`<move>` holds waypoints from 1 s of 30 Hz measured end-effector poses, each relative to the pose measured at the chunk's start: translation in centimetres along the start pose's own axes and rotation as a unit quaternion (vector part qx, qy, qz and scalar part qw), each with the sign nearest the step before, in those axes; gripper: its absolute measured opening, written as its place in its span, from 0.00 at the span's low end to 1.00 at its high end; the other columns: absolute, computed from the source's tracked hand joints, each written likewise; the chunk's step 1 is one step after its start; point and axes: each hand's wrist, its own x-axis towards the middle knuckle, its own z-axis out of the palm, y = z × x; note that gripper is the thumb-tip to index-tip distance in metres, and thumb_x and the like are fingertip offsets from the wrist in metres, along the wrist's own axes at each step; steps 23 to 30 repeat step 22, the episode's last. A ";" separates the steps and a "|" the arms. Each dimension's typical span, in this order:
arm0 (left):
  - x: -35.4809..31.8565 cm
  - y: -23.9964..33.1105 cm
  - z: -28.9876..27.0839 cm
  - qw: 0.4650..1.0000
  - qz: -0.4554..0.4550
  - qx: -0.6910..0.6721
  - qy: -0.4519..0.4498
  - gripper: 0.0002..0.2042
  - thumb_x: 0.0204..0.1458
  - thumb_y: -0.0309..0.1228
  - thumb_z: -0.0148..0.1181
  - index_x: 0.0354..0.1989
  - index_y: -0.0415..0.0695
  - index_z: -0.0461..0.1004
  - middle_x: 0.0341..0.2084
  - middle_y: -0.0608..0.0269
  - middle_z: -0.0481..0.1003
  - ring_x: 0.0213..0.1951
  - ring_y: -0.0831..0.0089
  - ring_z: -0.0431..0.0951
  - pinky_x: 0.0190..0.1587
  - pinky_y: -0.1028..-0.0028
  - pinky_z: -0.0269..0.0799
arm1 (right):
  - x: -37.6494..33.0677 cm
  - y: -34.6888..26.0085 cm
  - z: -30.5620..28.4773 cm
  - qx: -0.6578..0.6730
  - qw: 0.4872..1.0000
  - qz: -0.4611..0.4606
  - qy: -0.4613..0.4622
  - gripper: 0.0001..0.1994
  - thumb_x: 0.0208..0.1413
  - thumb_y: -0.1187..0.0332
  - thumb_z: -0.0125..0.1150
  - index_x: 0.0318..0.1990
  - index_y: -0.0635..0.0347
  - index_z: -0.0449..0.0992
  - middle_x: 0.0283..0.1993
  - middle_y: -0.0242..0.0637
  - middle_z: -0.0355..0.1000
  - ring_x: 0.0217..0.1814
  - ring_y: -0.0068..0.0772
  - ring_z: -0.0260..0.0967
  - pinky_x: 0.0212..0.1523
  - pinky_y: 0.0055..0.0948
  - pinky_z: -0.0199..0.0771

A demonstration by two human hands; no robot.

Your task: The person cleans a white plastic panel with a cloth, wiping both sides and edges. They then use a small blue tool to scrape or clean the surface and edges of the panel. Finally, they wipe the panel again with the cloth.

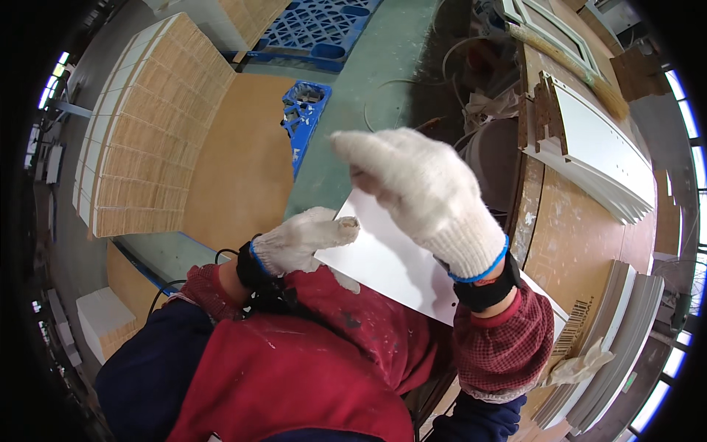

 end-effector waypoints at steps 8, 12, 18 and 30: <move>-0.3 -0.2 -0.4 0.991 0.062 0.114 -0.021 0.26 0.34 0.16 0.67 0.47 0.36 0.72 0.39 0.49 0.73 0.39 0.52 0.74 0.40 0.63 0.71 | -0.3 0.8 -1.0 -0.039 0.994 0.077 0.071 0.20 0.47 0.78 0.58 0.51 0.58 0.72 0.39 0.42 0.75 0.39 0.41 0.74 0.38 0.33 0.75; -0.7 -1.8 -0.9 0.987 0.044 0.153 -0.031 0.34 0.24 0.14 0.65 0.50 0.36 0.72 0.46 0.49 0.74 0.45 0.49 0.73 0.46 0.63 0.70 | -2.6 0.3 -1.4 0.159 0.973 0.152 0.074 0.19 0.49 0.79 0.59 0.52 0.61 0.72 0.42 0.42 0.75 0.40 0.33 0.76 0.42 0.27 0.75; 0.5 -3.0 -0.6 0.935 -0.288 -0.208 0.007 0.20 0.49 0.38 0.57 0.45 0.35 0.72 0.33 0.56 0.73 0.30 0.68 0.72 0.29 0.72 0.68 | -4.7 -2.8 -0.7 0.281 0.957 0.071 -0.027 0.17 0.51 0.76 0.60 0.50 0.63 0.72 0.37 0.39 0.75 0.37 0.38 0.74 0.37 0.30 0.74; 2.3 -3.1 -1.6 0.990 0.048 0.043 -0.128 0.24 0.57 0.45 0.56 0.56 0.42 0.66 0.45 0.57 0.72 0.41 0.66 0.76 0.43 0.72 0.72 | -4.1 -4.0 0.7 0.186 0.980 -0.029 -0.064 0.14 0.58 0.69 0.59 0.51 0.62 0.74 0.37 0.39 0.76 0.34 0.39 0.75 0.34 0.28 0.75</move>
